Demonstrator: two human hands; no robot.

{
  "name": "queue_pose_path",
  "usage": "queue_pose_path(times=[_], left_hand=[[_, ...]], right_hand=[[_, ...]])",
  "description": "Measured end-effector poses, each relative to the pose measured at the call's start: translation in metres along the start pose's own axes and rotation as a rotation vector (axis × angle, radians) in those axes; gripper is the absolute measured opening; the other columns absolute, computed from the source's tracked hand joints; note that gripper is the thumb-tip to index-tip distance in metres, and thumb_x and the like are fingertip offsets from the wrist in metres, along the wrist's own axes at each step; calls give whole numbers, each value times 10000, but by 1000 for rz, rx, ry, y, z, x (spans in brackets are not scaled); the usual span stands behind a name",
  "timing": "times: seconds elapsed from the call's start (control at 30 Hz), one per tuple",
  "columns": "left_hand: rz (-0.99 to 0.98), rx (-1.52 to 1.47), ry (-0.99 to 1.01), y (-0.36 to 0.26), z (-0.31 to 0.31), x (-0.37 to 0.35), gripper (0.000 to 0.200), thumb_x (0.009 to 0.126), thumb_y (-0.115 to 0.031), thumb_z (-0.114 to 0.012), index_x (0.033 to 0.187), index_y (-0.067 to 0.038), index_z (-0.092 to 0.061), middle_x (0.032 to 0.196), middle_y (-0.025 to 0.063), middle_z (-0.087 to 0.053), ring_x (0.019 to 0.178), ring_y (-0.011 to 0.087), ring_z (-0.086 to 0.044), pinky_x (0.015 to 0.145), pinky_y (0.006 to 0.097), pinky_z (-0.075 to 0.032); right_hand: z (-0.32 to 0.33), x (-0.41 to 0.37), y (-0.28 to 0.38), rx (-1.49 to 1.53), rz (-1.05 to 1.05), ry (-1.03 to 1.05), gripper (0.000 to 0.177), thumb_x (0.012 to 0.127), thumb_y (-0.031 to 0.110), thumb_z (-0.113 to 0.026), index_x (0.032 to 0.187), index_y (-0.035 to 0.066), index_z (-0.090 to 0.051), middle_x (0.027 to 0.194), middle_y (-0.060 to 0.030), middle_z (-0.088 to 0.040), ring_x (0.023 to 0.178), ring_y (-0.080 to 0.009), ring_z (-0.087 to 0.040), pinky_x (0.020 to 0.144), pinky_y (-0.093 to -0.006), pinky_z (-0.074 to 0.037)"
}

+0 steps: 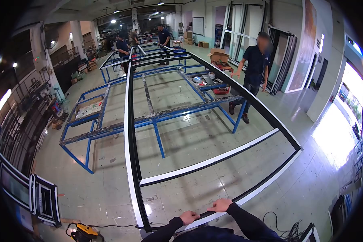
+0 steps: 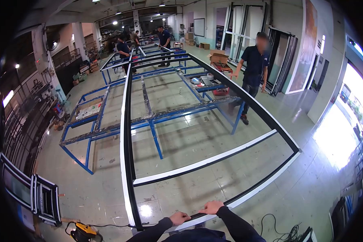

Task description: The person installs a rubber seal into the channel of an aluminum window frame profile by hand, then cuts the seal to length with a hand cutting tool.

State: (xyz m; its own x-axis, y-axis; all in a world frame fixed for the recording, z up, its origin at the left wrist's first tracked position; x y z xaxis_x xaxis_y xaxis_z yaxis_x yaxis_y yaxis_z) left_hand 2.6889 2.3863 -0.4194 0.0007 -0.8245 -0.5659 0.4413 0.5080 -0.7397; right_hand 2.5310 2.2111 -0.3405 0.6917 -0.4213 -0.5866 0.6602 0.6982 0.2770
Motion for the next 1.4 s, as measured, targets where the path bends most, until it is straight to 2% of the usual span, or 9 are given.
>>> queue_pose_path(times=[0.13, 0.23, 0.43, 0.63, 0.73, 0.97, 1.0, 1.3, 1.4], left_hand=[[5, 20, 28, -14, 8, -5, 500, 912, -529, -572, 1021, -65, -720, 885, 155, -707, 835, 270, -670, 781, 384, -503], [70, 36, 40, -26, 11, -7, 483, 915, -514, -583, 991, -58, -725, 835, 145, -704, 788, 251, -663, 753, 375, -502], [-40, -45, 6, -29, -6, 25, 433, 913, -442, -638, 946, -22, -736, 758, 79, -690, 684, 126, -598, 677, 312, -486], [104, -117, 61, -39, -4, 28, 490, 888, -477, -658, 911, 7, -729, 735, 91, -679, 674, 147, -605, 668, 319, -485], [92, 7, 94, -39, -4, 40, 541, 870, -554, -622, 893, -24, -731, 749, 119, -687, 670, 209, -633, 672, 362, -494], [-1, 45, 54, -64, -9, 54, 538, 881, -542, -602, 896, -18, -723, 778, 174, -692, 725, 278, -663, 698, 396, -500], [-13, 44, 27, -68, -13, 58, 488, 884, -484, -633, 894, -6, -729, 725, 124, -680, 686, 190, -627, 673, 359, -495], [-81, 143, -32, -74, -30, 88, 581, 872, -570, -573, 864, -8, -721, 826, 224, -696, 799, 364, -678, 740, 439, -509], [-19, 125, 8, -80, -18, 58, 612, 889, -575, -572, 922, 18, -722, 808, 211, -695, 745, 287, -665, 722, 381, -501]], right_hand=[[16, -30, -9, 16, -147, -258, 554, 864, 641, -488, 920, 154, -745, 870, -130, -721, 869, -324, -683, 861, -447, -475], [9, -28, -12, 42, -142, -311, 549, 877, 633, -477, 904, 155, -745, 830, -100, -722, 845, -323, -689, 850, -456, -490], [8, -30, -16, 104, -120, -305, 520, 897, 553, -472, 885, 107, -739, 849, -167, -712, 833, -370, -683, 817, -483, -512], [10, -27, -14, 104, -133, -274, 528, 913, 534, -452, 929, 86, -731, 895, -172, -714, 871, -373, -682, 842, -489, -504], [11, -29, -15, 99, -142, -264, 531, 922, 529, -437, 952, 86, -728, 915, -176, -713, 888, -371, -681, 850, -490, -502], [14, -23, -13, 135, -179, -272, 522, 936, 509, -420, 943, 92, -734, 925, -185, -712, 891, -381, -679, 850, -491, -505], [13, -23, -13, 139, -182, -278, 519, 937, 506, -420, 939, 93, -735, 924, -185, -712, 888, -382, -679, 849, -490, -506], [9, -20, -15, 130, -197, -232, 513, 945, 505, -406, 922, 106, -728, 890, -141, -717, 881, -350, -675, 861, -474, -475], [9, -27, -14, 131, -148, -220, 509, 908, 567, -451, 916, 145, -736, 879, -120, -719, 861, -331, -678, 867, -468, -468]])
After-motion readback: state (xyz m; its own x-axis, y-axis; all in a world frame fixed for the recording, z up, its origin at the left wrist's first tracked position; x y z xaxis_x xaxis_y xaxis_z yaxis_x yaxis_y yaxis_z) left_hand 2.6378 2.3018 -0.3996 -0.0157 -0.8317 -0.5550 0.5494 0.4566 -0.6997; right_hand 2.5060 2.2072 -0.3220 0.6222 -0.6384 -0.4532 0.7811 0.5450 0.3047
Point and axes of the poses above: each hand's wrist, its own x-axis towards the middle knuckle, its own z-axis out of the back of the hand, y = z × x, the point moved 3 cm from there along x, towards the middle knuckle
